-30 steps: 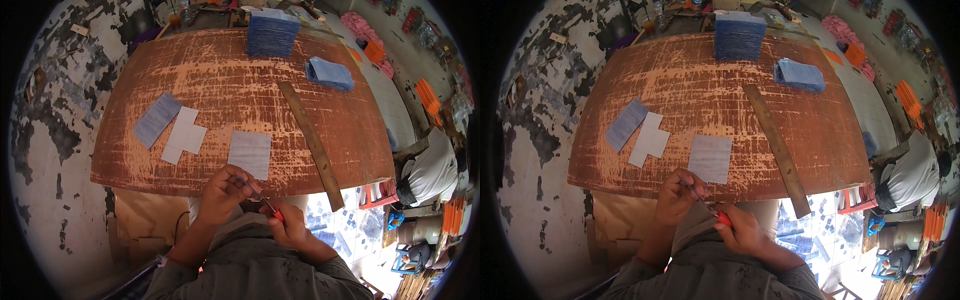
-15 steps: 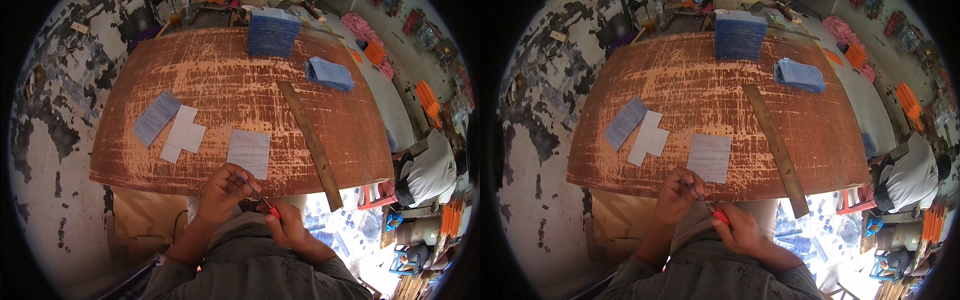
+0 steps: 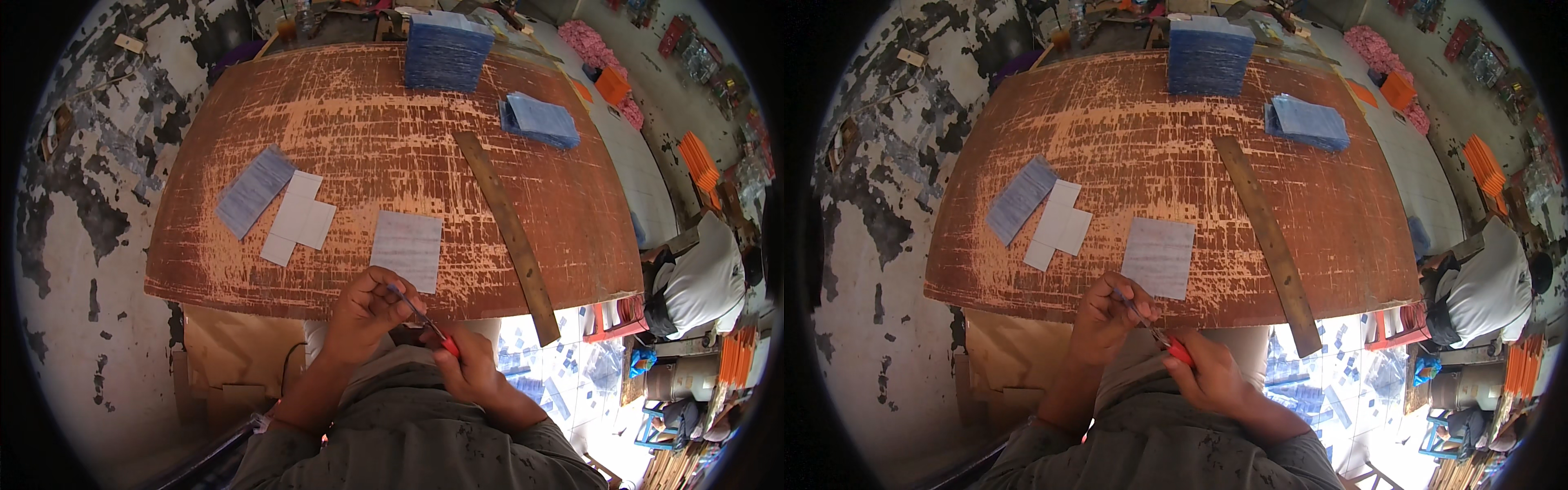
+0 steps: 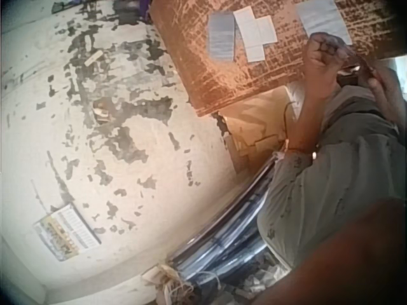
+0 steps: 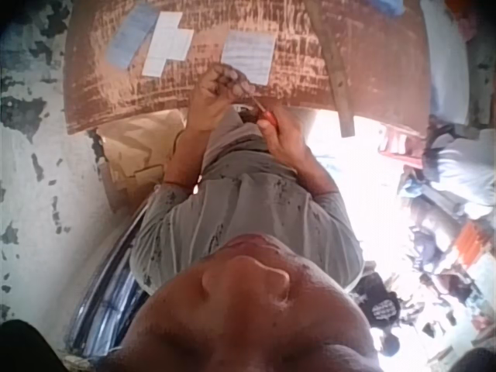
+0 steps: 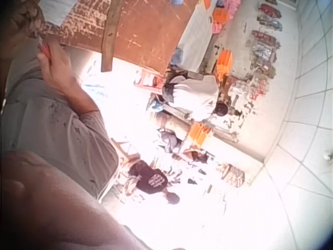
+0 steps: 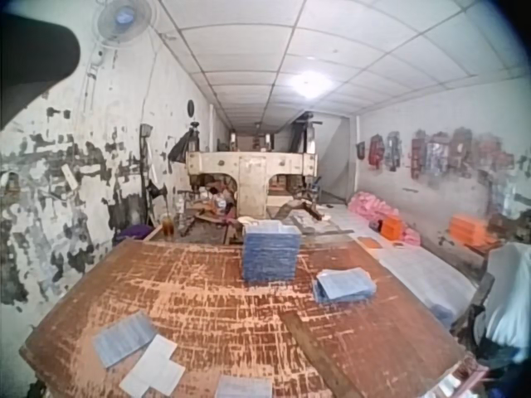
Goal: The person trims small pieces from a plastic sheet using a utility knife on a wooden table.
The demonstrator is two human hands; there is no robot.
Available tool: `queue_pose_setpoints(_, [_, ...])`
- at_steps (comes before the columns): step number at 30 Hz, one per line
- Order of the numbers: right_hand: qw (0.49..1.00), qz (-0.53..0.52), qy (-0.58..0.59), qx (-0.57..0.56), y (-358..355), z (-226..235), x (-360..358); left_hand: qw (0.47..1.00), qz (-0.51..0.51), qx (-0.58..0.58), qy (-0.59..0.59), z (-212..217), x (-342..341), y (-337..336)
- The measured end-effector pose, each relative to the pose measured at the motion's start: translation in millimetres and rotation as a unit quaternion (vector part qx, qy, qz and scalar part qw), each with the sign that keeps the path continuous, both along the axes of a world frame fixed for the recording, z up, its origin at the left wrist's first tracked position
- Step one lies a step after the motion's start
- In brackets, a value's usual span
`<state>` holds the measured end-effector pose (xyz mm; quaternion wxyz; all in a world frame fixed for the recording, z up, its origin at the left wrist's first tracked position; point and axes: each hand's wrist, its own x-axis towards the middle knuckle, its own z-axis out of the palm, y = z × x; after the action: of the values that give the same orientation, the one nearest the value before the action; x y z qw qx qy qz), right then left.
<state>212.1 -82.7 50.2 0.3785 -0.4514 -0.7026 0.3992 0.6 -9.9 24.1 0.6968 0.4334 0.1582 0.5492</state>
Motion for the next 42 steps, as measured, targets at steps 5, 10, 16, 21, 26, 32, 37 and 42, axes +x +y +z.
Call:
queue_pose_setpoints(5, [1.0, 0.003, 0.006, 0.017, 1.0, 1.8, -0.1, 1.0, 0.008, 0.0, 0.011, 2.3, 0.8, -0.5])
queue_pose_setpoints(10, [0.999, 0.001, 0.027, 0.04, -0.6, -4.0, 0.7, 1.0, 0.001, -0.002, 0.004, 2.7, 0.2, -0.7])
queue_pose_setpoints(16, [0.999, -0.004, 0.027, 0.043, -1.4, -2.3, 0.5, 1.0, 0.002, -0.006, 0.006, 1.4, 0.1, -0.6])
queue_pose_setpoints(21, [0.998, -0.001, 0.021, 0.054, -1.8, -2.8, 0.6, 1.0, 0.0, -0.013, -0.005, 2.6, 0.6, -0.9])
queue_pose_setpoints(26, [0.999, -0.006, 0.013, 0.042, -0.5, -3.4, -0.5, 1.0, -0.004, -0.017, -0.018, 3.9, 1.5, -1.6])
queue_pose_setpoints(32, [0.999, -0.006, 0.005, 0.039, -0.3, -4.4, -2.0, 1.0, 0.002, -0.019, -0.004, 2.9, -0.1, -1.6])
queue_pose_setpoints(37, [0.998, -0.005, 0.02, 0.051, -0.9, -2.7, -0.3, 1.0, -0.001, -0.017, -0.014, 4.3, 1.7, -0.4])
queue_pose_setpoints(42, [0.994, -0.006, 0.059, 0.093, 1.0, -5.3, -3.4, 0.999, -0.003, -0.028, -0.016, 3.4, 0.1, -1.7])
